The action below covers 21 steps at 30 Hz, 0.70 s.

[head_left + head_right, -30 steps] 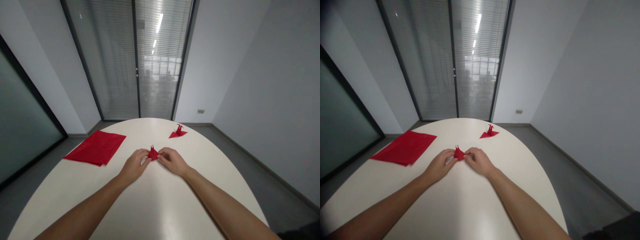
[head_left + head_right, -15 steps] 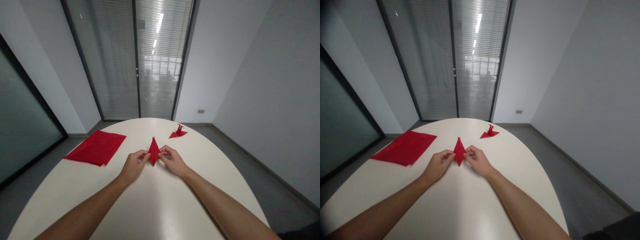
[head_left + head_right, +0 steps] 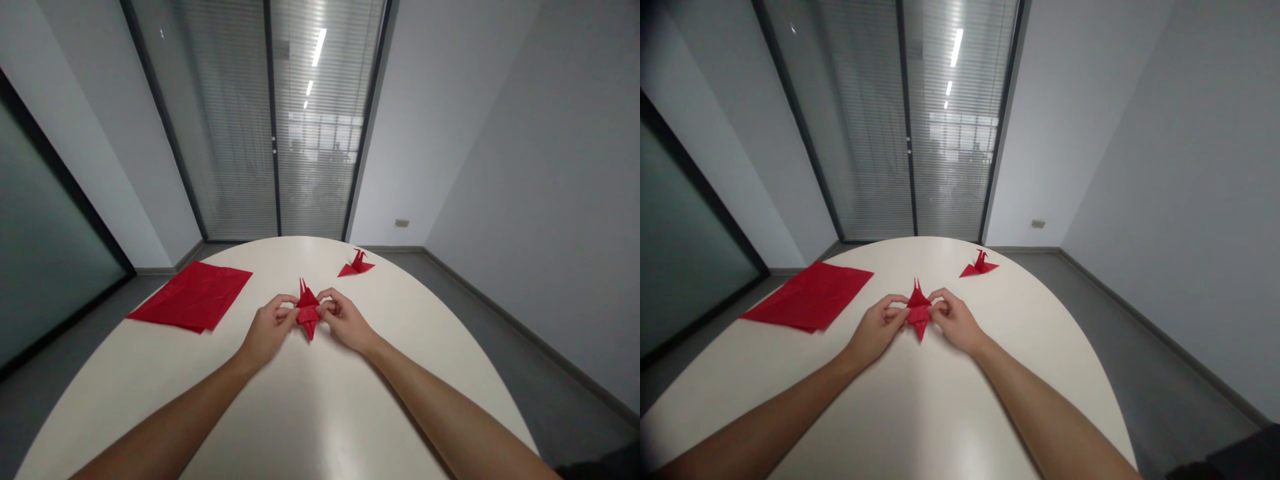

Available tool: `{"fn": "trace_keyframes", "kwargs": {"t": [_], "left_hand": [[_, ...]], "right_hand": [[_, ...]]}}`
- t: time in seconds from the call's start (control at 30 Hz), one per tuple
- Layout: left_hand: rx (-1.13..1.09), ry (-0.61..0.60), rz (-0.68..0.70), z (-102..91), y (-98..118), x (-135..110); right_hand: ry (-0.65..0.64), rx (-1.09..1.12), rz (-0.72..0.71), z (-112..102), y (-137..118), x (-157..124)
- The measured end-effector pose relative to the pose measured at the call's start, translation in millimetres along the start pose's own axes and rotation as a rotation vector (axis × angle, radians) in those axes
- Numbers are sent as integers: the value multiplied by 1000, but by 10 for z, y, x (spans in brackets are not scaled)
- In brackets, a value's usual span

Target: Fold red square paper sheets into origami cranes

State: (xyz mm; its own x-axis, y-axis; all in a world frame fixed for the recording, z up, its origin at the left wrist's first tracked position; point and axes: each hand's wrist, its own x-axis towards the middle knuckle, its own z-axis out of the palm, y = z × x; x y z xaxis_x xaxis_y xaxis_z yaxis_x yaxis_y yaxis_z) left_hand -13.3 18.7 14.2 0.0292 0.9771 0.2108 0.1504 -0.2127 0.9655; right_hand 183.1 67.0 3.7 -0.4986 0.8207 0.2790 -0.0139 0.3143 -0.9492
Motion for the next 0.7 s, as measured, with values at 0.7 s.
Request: {"fn": "trace_keyframes", "kwargs": {"t": [0.7], "left_hand": [[16, 30, 84, 13, -23, 14]], "right_hand": [[1, -45, -43, 15, -34, -13]]}}
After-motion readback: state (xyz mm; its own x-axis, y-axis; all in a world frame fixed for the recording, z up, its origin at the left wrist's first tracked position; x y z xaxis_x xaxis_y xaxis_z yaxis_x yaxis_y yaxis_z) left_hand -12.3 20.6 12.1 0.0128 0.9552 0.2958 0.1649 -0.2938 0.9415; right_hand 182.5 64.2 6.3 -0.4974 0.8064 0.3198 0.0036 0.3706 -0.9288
